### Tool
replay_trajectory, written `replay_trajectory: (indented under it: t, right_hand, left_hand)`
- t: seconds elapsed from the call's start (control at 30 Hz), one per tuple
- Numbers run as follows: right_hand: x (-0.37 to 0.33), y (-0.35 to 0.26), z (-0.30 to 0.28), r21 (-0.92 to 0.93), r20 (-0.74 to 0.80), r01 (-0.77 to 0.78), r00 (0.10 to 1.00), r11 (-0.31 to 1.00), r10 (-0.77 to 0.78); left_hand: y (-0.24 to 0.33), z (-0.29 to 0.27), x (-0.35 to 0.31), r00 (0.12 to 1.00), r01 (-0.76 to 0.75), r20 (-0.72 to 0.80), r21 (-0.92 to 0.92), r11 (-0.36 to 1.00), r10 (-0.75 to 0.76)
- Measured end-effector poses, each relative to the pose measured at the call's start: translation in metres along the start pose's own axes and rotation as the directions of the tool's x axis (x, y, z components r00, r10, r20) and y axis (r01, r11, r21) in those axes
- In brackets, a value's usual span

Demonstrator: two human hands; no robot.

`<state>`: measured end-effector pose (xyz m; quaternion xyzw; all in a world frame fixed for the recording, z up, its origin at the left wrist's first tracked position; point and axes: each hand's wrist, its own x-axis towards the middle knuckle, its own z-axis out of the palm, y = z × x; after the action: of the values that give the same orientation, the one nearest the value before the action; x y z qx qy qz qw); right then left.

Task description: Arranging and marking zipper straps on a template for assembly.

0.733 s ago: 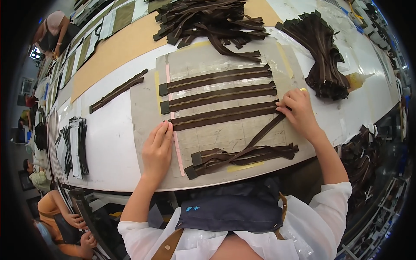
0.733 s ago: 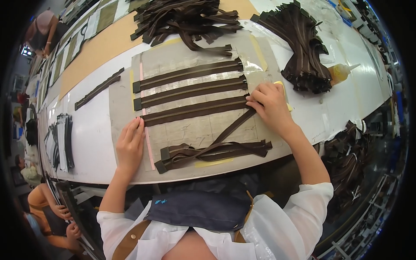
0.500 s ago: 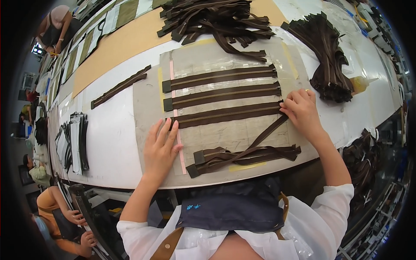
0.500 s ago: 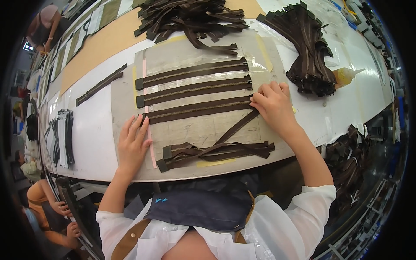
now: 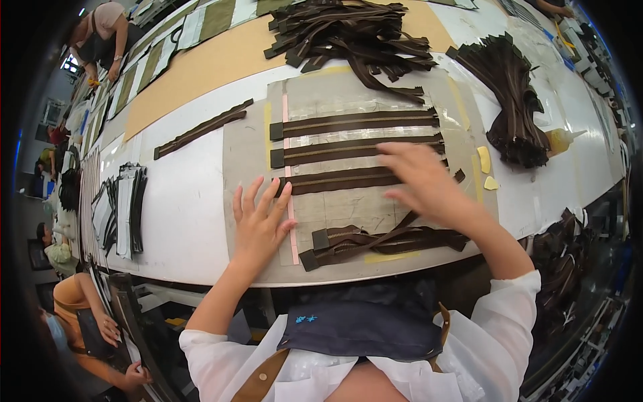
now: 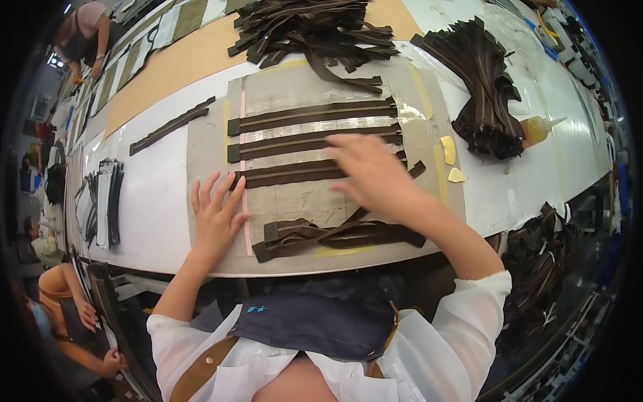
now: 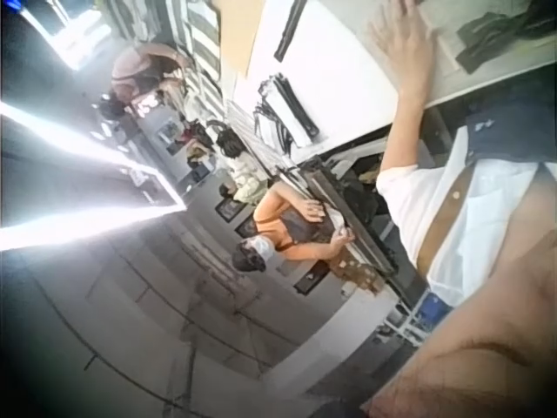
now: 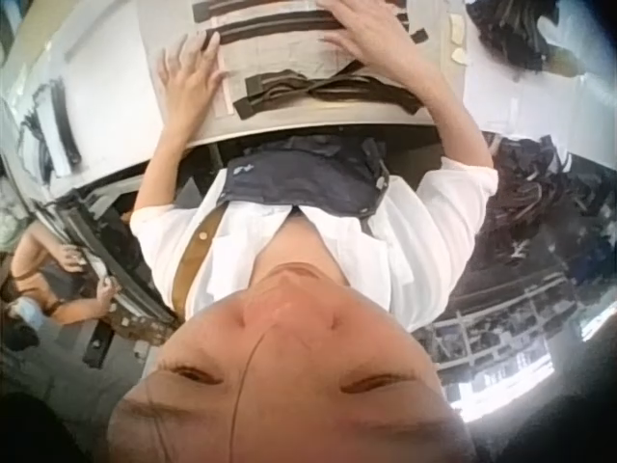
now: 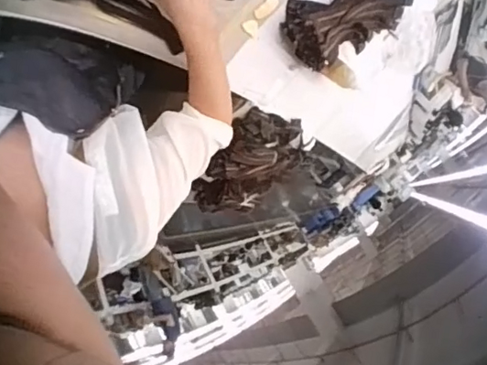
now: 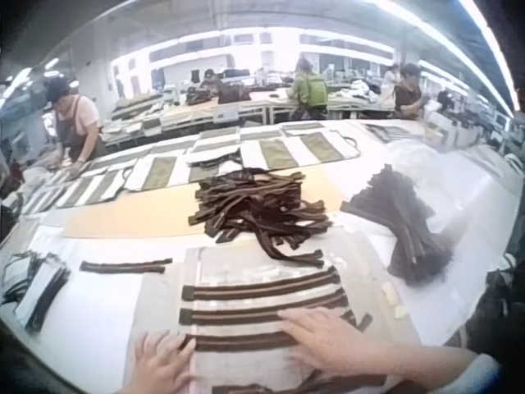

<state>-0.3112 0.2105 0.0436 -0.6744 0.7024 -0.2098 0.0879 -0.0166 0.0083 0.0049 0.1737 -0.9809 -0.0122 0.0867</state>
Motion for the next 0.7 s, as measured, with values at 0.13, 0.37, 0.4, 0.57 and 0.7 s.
replay_trajectory:
  t: [0.13, 0.37, 0.4, 0.57, 0.7]
  right_hand:
    - [0.041, -0.028, 0.063, 0.013, 0.087, 0.249, 0.964, 0.968, -0.250]
    - [0.014, -0.013, 0.061, -0.029, 0.210, 0.240, 0.950, 0.970, -0.229]
    - [0.002, -0.008, 0.049, -0.085, 0.246, 0.178, 0.957, 0.980, -0.153]
    - [-0.044, 0.009, 0.007, -0.232, 0.304, -0.046, 0.946, 0.972, 0.117]
    - [-0.054, 0.014, 0.001, -0.154, 0.236, -0.156, 0.953, 0.976, 0.189]
  left_hand:
    - [0.001, 0.005, 0.005, 1.000, -0.022, -0.010, 0.005, 1.000, 0.022]
    - [0.005, 0.004, 0.003, 1.000, 0.008, 0.025, -0.014, 1.000, -0.008]
    - [0.003, 0.004, 0.001, 0.999, 0.014, 0.033, -0.012, 1.000, -0.013]
    - [-0.001, 0.004, -0.001, 0.997, 0.040, 0.061, -0.033, 0.999, -0.038]
    - [-0.005, 0.008, -0.001, 0.997, 0.030, 0.067, -0.085, 0.996, -0.024]
